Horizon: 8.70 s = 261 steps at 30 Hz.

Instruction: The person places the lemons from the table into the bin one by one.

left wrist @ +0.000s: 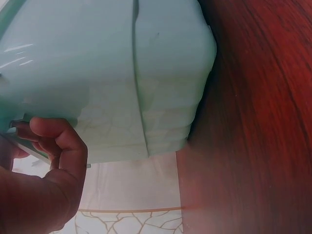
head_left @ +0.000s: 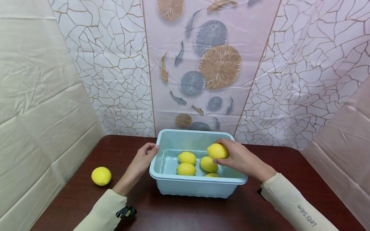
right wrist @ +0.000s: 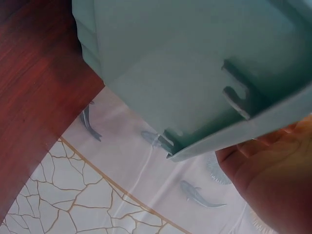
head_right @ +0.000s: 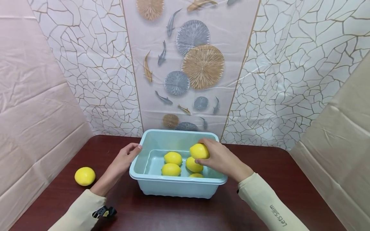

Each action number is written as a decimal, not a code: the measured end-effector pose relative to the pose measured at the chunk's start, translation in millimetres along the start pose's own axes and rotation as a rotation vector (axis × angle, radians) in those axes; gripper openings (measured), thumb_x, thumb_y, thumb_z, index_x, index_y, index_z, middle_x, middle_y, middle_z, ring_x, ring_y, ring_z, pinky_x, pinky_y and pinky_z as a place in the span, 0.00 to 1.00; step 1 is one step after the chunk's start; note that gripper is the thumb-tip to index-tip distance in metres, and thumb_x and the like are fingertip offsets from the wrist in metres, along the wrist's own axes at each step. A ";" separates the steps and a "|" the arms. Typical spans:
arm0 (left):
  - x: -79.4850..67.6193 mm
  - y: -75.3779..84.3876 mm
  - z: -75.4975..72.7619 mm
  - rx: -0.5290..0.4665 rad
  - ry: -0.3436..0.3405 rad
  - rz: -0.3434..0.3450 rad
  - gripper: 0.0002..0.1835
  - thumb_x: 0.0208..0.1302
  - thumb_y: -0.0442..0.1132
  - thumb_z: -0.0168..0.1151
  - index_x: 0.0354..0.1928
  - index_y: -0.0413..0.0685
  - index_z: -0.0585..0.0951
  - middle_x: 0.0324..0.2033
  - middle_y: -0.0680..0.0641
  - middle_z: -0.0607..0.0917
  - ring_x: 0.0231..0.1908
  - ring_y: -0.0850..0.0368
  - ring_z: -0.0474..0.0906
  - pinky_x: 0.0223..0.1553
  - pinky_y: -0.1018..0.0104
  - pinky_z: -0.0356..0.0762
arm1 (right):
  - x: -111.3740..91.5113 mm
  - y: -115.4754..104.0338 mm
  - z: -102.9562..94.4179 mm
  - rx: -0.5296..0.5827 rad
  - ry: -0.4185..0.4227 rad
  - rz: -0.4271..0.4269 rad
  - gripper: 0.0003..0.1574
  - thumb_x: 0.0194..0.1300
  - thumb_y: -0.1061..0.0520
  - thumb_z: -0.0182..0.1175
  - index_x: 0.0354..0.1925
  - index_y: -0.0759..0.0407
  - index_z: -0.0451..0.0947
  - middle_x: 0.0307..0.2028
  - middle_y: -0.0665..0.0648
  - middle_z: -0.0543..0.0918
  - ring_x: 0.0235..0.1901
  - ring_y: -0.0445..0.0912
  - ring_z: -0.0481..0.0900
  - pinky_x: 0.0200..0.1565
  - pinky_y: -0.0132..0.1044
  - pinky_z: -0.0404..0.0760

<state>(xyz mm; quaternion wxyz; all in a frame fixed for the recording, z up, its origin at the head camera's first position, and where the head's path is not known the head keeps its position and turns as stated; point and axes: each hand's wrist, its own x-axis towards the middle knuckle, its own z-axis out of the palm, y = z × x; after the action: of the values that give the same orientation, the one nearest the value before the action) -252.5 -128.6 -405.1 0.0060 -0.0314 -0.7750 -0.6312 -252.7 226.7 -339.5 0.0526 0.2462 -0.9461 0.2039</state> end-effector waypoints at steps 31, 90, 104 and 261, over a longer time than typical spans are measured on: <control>1.7 -2.7 0.3 0.018 -0.007 -0.014 0.23 0.83 0.50 0.53 0.63 0.37 0.74 0.49 0.31 0.86 0.43 0.46 0.86 0.41 0.61 0.84 | -11.8 4.2 -12.5 0.009 0.097 -0.016 0.23 0.74 0.54 0.67 0.61 0.62 0.78 0.57 0.63 0.83 0.53 0.57 0.82 0.50 0.54 0.84; -31.4 -3.8 -156.0 1.073 -0.356 0.102 0.34 0.57 0.52 0.79 0.64 0.49 0.79 0.61 0.39 0.77 0.56 0.40 0.76 0.52 0.43 0.77 | -31.5 54.7 25.3 0.775 0.037 0.507 0.42 0.84 0.39 0.48 0.75 0.71 0.63 0.57 0.58 0.84 0.47 0.36 0.79 0.45 0.34 0.83; -31.4 -39.8 -181.9 1.077 -0.362 0.125 0.28 0.51 0.37 0.83 0.56 0.45 0.83 0.45 0.48 0.82 0.43 0.50 0.74 0.44 0.53 0.76 | -26.6 51.8 27.1 0.826 0.042 0.498 0.40 0.84 0.41 0.49 0.75 0.71 0.63 0.55 0.55 0.83 0.46 0.37 0.81 0.45 0.34 0.83; 18.6 58.6 -14.7 0.780 -0.203 0.567 0.38 0.60 0.54 0.78 0.69 0.47 0.79 0.62 0.45 0.83 0.58 0.44 0.78 0.60 0.42 0.73 | -35.9 43.6 29.8 0.905 0.118 0.572 0.38 0.85 0.36 0.44 0.72 0.64 0.67 0.59 0.65 0.79 0.49 0.46 0.83 0.47 0.37 0.86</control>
<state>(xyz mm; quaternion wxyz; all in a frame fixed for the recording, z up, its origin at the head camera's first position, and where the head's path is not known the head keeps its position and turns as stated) -268.2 -130.4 -343.9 0.1133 -0.2979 -0.9111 -0.2614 -242.6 265.1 -389.5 -0.0635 -0.0352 -0.7883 0.6110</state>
